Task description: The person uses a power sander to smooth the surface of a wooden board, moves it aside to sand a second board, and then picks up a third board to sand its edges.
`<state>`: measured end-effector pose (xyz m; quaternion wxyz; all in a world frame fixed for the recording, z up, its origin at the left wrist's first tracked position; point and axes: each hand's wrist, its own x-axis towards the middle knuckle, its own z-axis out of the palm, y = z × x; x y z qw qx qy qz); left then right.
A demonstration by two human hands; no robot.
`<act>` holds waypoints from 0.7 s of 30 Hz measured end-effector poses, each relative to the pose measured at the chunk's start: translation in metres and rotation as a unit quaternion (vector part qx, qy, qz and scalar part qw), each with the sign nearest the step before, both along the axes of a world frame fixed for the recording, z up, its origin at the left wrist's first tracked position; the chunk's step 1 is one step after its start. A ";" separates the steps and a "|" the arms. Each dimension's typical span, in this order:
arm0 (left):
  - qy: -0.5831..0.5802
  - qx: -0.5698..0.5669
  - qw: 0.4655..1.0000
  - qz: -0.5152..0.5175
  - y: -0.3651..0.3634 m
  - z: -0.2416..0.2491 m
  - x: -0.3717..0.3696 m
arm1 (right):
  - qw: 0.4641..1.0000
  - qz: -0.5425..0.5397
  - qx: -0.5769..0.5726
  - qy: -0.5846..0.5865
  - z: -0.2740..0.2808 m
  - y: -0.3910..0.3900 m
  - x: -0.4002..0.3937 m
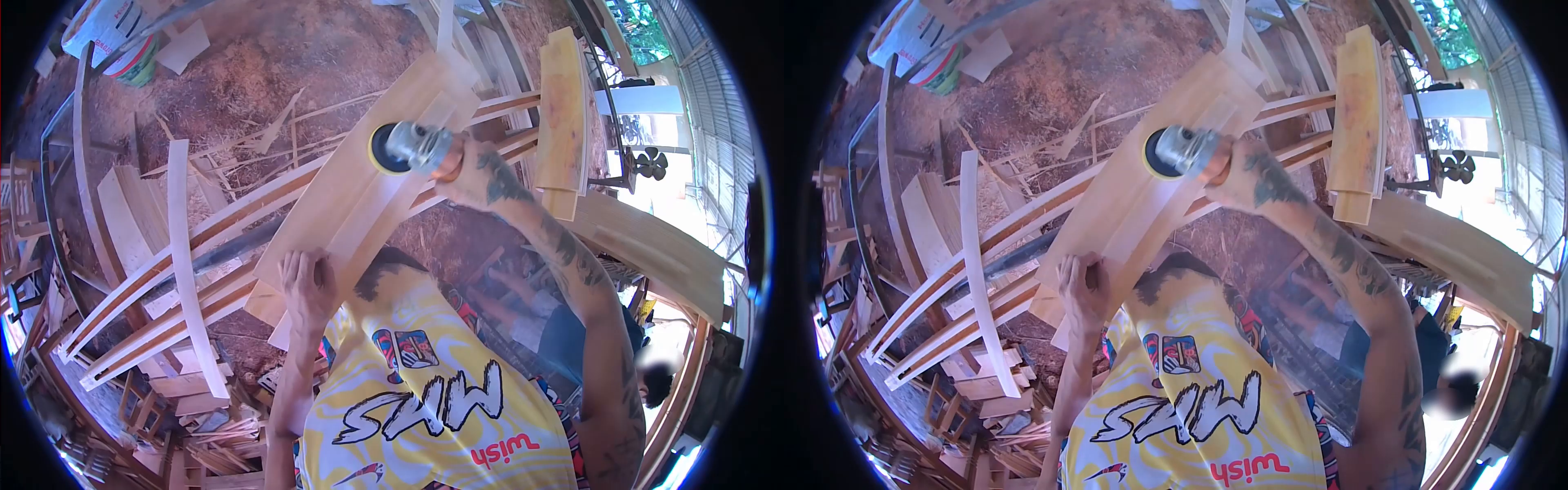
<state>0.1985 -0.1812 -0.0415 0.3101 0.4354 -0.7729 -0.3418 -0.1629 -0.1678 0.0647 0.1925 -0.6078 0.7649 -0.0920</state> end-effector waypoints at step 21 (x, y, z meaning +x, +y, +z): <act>0.065 0.033 0.992 0.107 0.005 0.001 0.001 | 0.993 -0.091 0.069 0.043 -0.008 -0.002 -0.079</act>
